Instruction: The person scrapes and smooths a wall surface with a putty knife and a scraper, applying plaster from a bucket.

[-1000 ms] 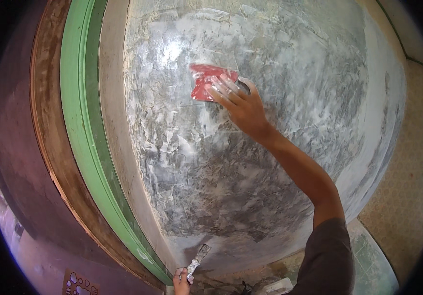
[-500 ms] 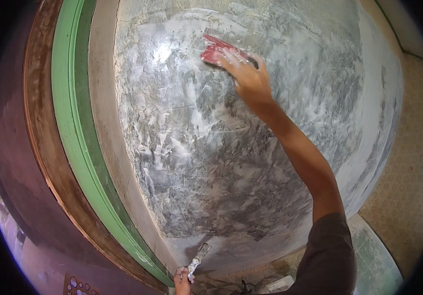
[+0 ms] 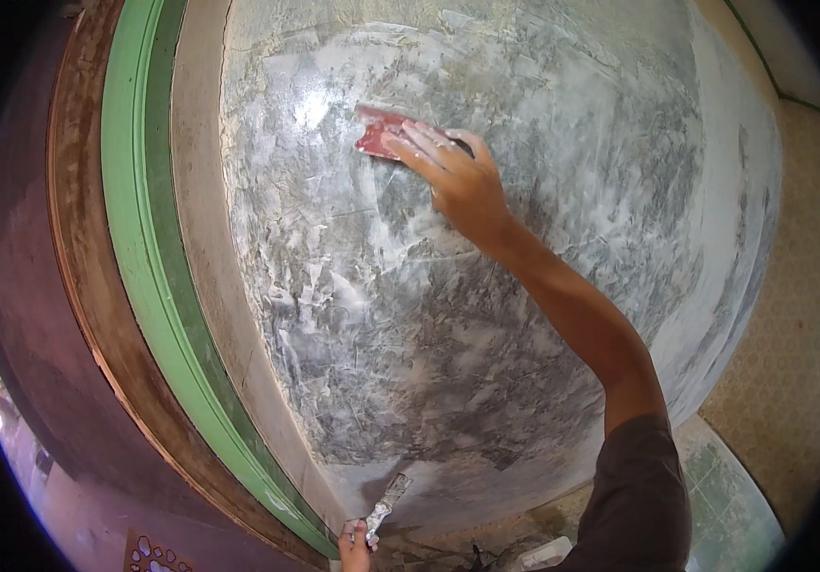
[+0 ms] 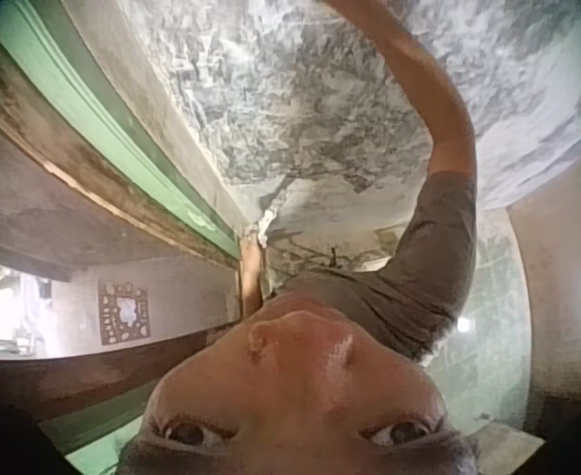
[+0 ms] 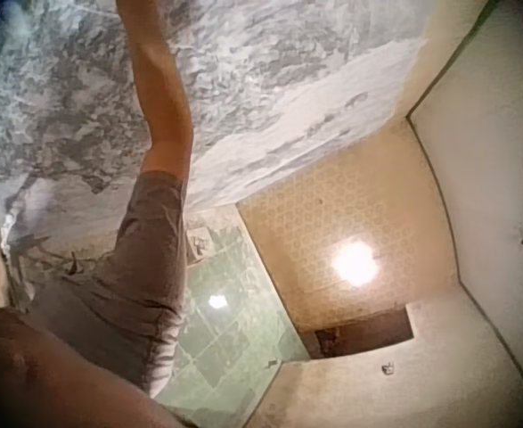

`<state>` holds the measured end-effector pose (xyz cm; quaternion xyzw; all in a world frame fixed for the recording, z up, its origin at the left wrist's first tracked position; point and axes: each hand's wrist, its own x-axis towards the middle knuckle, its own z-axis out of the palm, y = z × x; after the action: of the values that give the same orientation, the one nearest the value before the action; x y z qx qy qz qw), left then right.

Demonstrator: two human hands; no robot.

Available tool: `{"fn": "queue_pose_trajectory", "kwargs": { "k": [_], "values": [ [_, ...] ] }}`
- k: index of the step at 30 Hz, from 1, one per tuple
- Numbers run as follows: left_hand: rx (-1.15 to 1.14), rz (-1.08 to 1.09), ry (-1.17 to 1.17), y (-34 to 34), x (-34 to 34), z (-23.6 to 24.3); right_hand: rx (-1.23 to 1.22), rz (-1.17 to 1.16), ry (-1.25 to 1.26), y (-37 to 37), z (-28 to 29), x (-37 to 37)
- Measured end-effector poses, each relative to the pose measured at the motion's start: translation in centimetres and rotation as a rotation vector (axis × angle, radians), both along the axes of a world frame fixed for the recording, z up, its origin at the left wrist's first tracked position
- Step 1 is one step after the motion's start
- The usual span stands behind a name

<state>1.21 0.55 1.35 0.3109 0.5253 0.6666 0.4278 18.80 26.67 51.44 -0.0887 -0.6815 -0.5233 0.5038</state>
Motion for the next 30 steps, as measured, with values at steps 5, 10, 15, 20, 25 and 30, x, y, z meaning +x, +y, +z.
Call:
{"fn": "queue_pose_trajectory", "kwargs": {
  "k": [5, 10, 15, 20, 25, 30],
  "values": [
    [0.017, -0.031, 0.056, -0.1, 0.0, 0.4, 0.117, -0.062, 0.158, 1.5, 4.7, 3.0],
    [0.011, -0.051, 0.028, -0.1, 0.2, 1.7, 0.085, -0.248, 0.125, 4.0, 2.9, 3.4],
    [-0.005, -0.028, 0.009, -0.2, 0.0, 0.7, -0.046, -0.188, -0.021, 1.7, -1.4, 1.7],
    [-0.035, -0.038, 0.002, -0.3, -0.1, 0.5, 0.116, -0.081, 0.258, 2.2, 4.3, 4.1],
    [-0.003, -0.056, 0.049, 0.1, 0.2, 0.7, 0.141, -0.144, 0.200, 4.2, 3.6, 4.3],
    [-0.017, -0.040, 0.012, -0.2, 0.0, -0.2, 0.027, -0.171, -0.125, -0.7, -4.5, -1.2]
  ]
}}
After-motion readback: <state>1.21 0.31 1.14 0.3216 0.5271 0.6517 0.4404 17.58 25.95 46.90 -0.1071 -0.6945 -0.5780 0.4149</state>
